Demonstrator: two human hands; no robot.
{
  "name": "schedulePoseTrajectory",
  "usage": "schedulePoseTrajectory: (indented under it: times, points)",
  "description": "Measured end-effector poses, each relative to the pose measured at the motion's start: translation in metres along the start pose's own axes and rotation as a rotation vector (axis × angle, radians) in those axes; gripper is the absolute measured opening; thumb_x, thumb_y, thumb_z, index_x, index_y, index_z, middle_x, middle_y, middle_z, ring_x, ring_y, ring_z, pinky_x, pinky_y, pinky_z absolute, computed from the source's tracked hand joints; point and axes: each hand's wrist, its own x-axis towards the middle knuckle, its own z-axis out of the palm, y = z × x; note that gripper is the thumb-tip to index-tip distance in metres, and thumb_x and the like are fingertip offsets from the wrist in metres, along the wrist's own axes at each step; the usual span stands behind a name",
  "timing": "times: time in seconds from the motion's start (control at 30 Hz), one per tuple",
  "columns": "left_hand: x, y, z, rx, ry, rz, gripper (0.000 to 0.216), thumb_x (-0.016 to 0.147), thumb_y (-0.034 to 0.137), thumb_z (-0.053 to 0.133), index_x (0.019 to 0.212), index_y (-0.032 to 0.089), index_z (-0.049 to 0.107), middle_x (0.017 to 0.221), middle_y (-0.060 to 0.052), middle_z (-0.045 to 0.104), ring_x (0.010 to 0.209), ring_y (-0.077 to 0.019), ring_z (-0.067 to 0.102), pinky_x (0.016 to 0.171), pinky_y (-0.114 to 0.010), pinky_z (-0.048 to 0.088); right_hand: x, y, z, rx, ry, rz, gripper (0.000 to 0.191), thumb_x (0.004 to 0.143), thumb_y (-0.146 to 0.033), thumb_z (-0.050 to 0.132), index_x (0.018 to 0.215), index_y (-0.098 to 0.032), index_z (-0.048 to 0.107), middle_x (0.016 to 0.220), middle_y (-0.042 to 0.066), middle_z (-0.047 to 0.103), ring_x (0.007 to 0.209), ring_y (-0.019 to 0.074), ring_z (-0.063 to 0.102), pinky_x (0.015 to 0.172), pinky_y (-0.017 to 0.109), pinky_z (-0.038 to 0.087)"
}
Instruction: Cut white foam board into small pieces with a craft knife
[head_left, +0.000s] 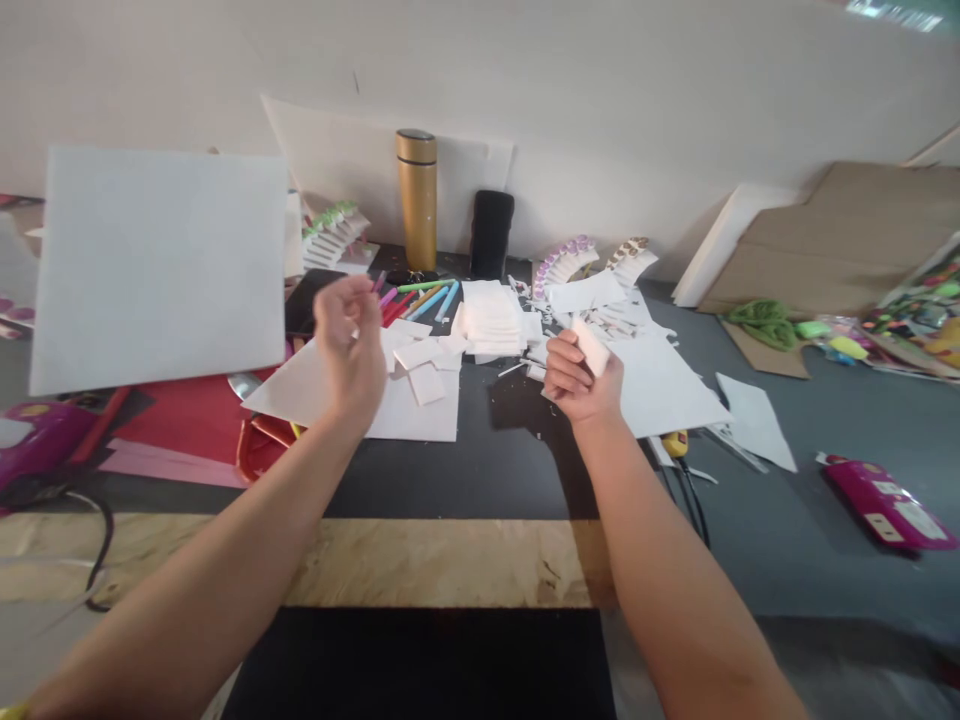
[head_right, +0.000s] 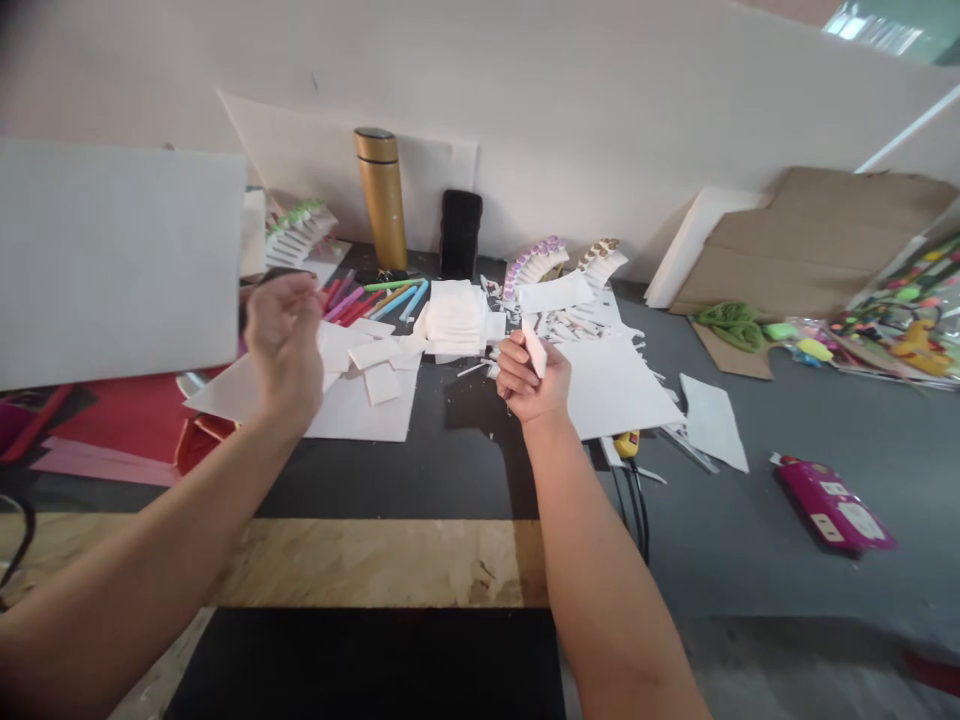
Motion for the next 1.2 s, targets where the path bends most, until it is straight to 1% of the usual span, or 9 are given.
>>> schedulePoseTrajectory:
  times: [0.2,0.3,0.4,0.47,0.7,0.77,0.93,1.03,1.2]
  points:
    - [-0.047,0.028,0.011,0.094,-1.059,0.228,0.022,0.099,0.027,0.051,0.096,0.021,0.072,0.094,-0.005,0.074,0.087,-0.0177,0.068,0.081,-0.03,0.05,-0.015,-0.024,-0.009,-0.077,-0.4,0.173,0.03,0.083,-0.031,0.071,0.075,-0.021,0.044,0.058,-0.01,0.052,0.029,-0.0002,0.021,0.027,0.012,0.023]
    - [-0.058,0.025,0.015,0.164,-1.282,0.361,0.025,0.099,0.024,0.049,0.093,0.018,0.073,0.09,-0.005,0.072,0.079,-0.017,0.067,0.071,-0.028,0.046,-0.019,-0.022,-0.013,-0.341,-0.521,0.483,0.025,0.089,-0.036,0.065,0.081,-0.02,0.047,0.059,-0.003,0.064,0.032,0.0095,0.049,0.037,0.023,0.05]
    - [-0.059,0.018,0.017,0.194,-1.276,0.32,0.024,0.098,0.02,0.049,0.092,0.016,0.072,0.088,-0.005,0.07,0.078,-0.0161,0.065,0.07,-0.027,0.044,-0.018,-0.011,-0.015,-0.541,-0.42,0.78,0.016,0.093,-0.028,0.061,0.087,-0.018,0.049,0.065,0.006,0.072,0.048,0.0179,0.066,0.058,0.037,0.064]
    - [-0.057,0.015,0.018,0.18,-1.271,0.274,0.021,0.097,0.018,0.051,0.09,0.016,0.071,0.086,-0.004,0.07,0.079,-0.0157,0.065,0.071,-0.026,0.044,-0.015,-0.005,-0.015,-0.552,-0.346,0.788,0.014,0.093,-0.025,0.06,0.086,-0.018,0.05,0.069,0.009,0.074,0.058,0.0219,0.072,0.068,0.044,0.065]
    - [-0.055,0.016,0.018,0.174,-1.294,0.241,0.022,0.097,0.021,0.051,0.089,0.017,0.071,0.09,-0.004,0.07,0.081,-0.0162,0.065,0.073,-0.027,0.044,-0.005,-0.007,-0.013,-0.437,0.094,0.097,0.012,0.095,-0.023,0.057,0.09,-0.014,0.062,0.081,0.01,0.077,0.072,0.0216,0.075,0.084,0.041,0.063]
    - [-0.056,0.015,0.018,0.18,-1.297,0.237,0.023,0.097,0.021,0.05,0.091,0.017,0.071,0.092,-0.004,0.071,0.082,-0.0163,0.065,0.074,-0.027,0.044,-0.003,-0.005,-0.01,-0.377,0.114,0.038,0.015,0.094,-0.025,0.057,0.086,-0.014,0.063,0.08,0.009,0.076,0.068,0.0209,0.073,0.079,0.042,0.064]
    - [-0.056,0.012,0.019,0.215,-1.305,0.241,0.023,0.096,0.022,0.05,0.087,0.017,0.071,0.089,-0.005,0.071,0.079,-0.0169,0.065,0.072,-0.029,0.044,-0.002,0.013,-0.002,-0.315,0.002,0.39,0.011,0.089,-0.023,0.06,0.088,-0.013,0.064,0.086,0.013,0.077,0.074,0.0233,0.073,0.074,0.043,0.063]
    - [-0.056,0.014,0.018,0.186,-1.294,0.204,0.023,0.096,0.025,0.05,0.089,0.018,0.071,0.092,-0.005,0.072,0.085,-0.0188,0.067,0.077,-0.03,0.046,0.002,0.016,0.0,-0.339,0.134,0.361,0.006,0.087,-0.017,0.06,0.087,-0.013,0.064,0.08,0.011,0.075,0.071,0.0211,0.071,0.064,0.035,0.061]
    - [-0.053,0.024,0.02,-0.033,-1.138,-0.39,0.037,0.1,0.043,0.043,0.115,0.018,0.065,0.095,-0.007,0.075,0.067,-0.0172,0.069,0.061,-0.028,0.051,0.003,0.023,0.011,-0.42,0.286,0.001,0.017,0.078,-0.026,0.076,0.078,-0.019,0.06,0.057,-0.005,0.055,0.046,0.0093,0.049,0.037,0.019,0.034]
